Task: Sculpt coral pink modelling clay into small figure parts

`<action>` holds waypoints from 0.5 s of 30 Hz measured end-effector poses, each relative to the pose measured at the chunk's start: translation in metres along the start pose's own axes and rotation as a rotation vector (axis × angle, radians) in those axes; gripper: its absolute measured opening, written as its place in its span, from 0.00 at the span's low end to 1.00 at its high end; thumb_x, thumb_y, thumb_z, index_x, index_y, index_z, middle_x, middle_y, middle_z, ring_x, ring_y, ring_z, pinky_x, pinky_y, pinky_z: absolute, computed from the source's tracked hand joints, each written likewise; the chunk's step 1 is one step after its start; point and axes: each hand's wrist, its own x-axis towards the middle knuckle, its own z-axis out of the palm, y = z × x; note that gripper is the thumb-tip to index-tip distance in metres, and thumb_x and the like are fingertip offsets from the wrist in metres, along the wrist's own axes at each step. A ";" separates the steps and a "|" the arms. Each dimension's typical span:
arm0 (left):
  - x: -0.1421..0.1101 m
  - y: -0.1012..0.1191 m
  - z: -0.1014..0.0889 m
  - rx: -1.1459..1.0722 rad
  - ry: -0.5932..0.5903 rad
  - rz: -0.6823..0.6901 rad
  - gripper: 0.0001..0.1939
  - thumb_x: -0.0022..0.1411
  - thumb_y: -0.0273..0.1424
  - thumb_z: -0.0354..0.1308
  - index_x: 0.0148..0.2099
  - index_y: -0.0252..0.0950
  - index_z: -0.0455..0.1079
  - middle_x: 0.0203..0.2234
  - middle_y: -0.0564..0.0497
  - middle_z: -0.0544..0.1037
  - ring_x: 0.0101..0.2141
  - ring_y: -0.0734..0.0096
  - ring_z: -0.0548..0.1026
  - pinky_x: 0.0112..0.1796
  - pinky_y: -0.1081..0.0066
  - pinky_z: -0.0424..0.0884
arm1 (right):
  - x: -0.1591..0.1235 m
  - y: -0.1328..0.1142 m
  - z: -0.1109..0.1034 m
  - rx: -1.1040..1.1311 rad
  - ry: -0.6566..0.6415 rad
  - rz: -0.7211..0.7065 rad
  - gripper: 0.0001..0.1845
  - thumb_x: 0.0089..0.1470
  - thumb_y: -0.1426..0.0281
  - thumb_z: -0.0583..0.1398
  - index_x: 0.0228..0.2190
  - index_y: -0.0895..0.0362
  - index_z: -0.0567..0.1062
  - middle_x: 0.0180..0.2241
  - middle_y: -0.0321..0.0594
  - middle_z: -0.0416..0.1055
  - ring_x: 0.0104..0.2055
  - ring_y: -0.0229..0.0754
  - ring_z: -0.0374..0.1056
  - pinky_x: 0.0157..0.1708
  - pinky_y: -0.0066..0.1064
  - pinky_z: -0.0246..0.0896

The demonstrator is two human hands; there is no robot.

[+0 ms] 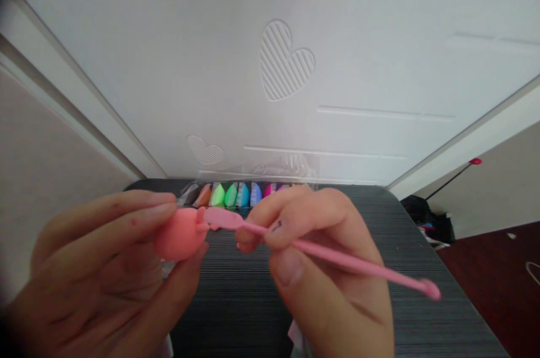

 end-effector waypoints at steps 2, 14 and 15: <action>0.003 0.002 0.001 0.044 0.021 0.043 0.30 0.44 0.14 0.61 0.45 0.50 0.68 0.40 0.59 0.71 0.40 0.74 0.71 0.46 0.72 0.67 | -0.004 0.000 0.004 -0.162 0.058 -0.105 0.02 0.50 0.68 0.59 0.27 0.49 0.72 0.27 0.37 0.69 0.32 0.43 0.66 0.30 0.37 0.63; -0.008 -0.006 -0.002 -0.033 -0.096 -0.093 0.26 0.48 0.19 0.60 0.48 0.47 0.66 0.42 0.57 0.74 0.40 0.68 0.73 0.43 0.67 0.71 | -0.007 0.014 0.009 -0.254 0.046 -0.462 0.06 0.51 0.61 0.57 0.31 0.48 0.70 0.24 0.34 0.67 0.31 0.43 0.68 0.25 0.34 0.64; -0.007 -0.006 -0.002 -0.073 -0.109 -0.135 0.26 0.48 0.19 0.60 0.48 0.48 0.65 0.42 0.56 0.75 0.39 0.67 0.74 0.42 0.67 0.71 | -0.006 0.013 0.009 -0.229 0.061 -0.459 0.06 0.52 0.61 0.57 0.31 0.48 0.70 0.23 0.33 0.66 0.31 0.43 0.68 0.24 0.34 0.63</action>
